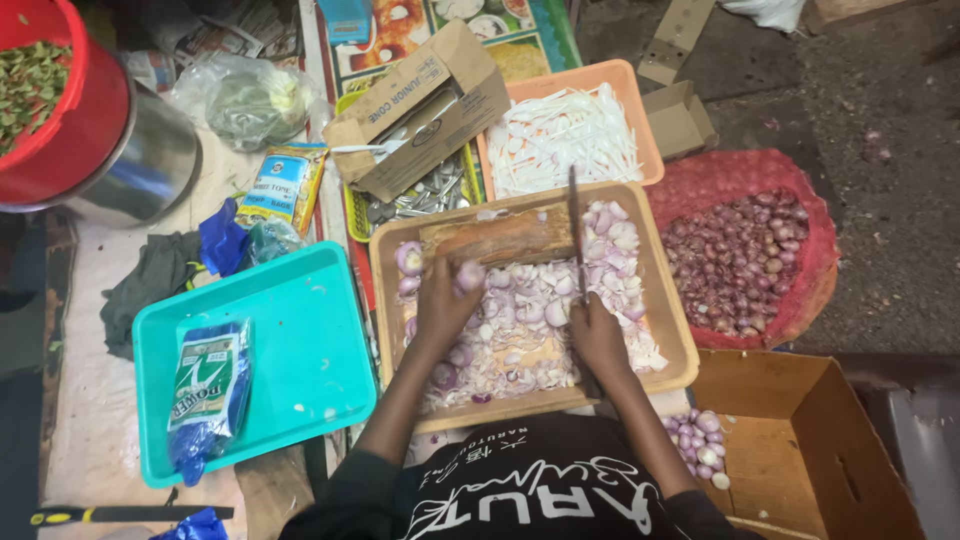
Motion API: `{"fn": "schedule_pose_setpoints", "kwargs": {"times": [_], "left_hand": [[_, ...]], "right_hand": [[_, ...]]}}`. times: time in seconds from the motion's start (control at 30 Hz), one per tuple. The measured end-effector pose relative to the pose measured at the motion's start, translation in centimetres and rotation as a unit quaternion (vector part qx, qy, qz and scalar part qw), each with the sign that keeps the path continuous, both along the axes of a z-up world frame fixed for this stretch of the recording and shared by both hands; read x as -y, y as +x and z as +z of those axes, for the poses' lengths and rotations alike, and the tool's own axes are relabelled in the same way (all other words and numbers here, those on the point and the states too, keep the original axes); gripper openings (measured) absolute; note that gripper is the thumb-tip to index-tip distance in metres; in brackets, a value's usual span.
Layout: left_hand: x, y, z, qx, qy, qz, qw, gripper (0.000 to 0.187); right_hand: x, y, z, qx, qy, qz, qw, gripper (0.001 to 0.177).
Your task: The person slices onions by hand using a knife and a wooden block as a cutting surface, placing the sliced pieces into a tray.
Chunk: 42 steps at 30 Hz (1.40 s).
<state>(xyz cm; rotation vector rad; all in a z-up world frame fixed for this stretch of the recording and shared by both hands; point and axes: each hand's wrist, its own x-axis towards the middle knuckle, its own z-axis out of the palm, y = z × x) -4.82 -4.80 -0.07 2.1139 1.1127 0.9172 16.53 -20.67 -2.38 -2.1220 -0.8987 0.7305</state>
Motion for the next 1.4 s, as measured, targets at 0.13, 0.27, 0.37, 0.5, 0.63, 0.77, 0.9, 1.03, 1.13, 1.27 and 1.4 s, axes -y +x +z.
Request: {"fn": "schedule_pose_setpoints", "kwargs": {"times": [0.13, 0.27, 0.37, 0.5, 0.63, 0.77, 0.9, 1.03, 1.13, 1.27, 1.4], "left_hand": [[-3.3, 5.8, -1.5, -0.023, 0.033, 0.039, 0.998, 0.054], [-4.3, 7.3, -2.7, -0.044, 0.088, 0.046, 0.994, 0.058], [-4.3, 6.2, -2.6, -0.077, 0.048, 0.044, 0.995, 0.056], [-3.4, 4.6, -1.3, -0.088, 0.08, -0.01, 0.993, 0.053], [1.4, 0.1, 0.3, -0.091, 0.093, -0.022, 0.991, 0.05], [1.7, -1.3, 1.6, -0.06, 0.01, 0.041, 0.997, 0.04], [-0.6, 1.8, 1.0, 0.045, 0.059, 0.015, 0.997, 0.05], [-3.4, 6.8, 0.1, -0.014, 0.056, -0.017, 0.998, 0.057], [-3.5, 7.7, -0.5, -0.009, 0.035, -0.039, 0.999, 0.053], [-3.7, 6.4, -1.4, 0.025, 0.002, -0.058, 0.998, 0.058], [-3.8, 5.4, -1.8, 0.057, -0.03, -0.063, 0.996, 0.05]], "right_hand": [[0.0, -0.5, 1.3, -0.075, -0.001, -0.017, 0.997, 0.034], [1.2, 1.3, 2.3, -0.064, 0.037, -0.047, 0.996, 0.028], [2.8, 2.7, 2.3, -0.158, 0.037, -0.08, 0.983, 0.034], [5.3, 4.4, 1.5, -0.206, 0.076, -0.057, 0.974, 0.046], [7.0, 5.2, 0.3, -0.244, 0.089, -0.09, 0.961, 0.051], [8.2, 5.7, -0.3, -0.213, 0.115, -0.085, 0.967, 0.052], [7.2, 5.1, 0.2, -0.159, 0.079, -0.028, 0.984, 0.051], [4.1, 2.8, 1.3, -0.126, 0.015, 0.036, 0.991, 0.05], [2.3, 0.9, 3.9, -0.087, -0.041, 0.096, 0.991, 0.058], [1.4, -1.3, 5.9, 0.015, -0.023, 0.183, 0.983, 0.051], [1.5, -2.7, 6.9, 0.046, -0.046, 0.23, 0.971, 0.052]]}}
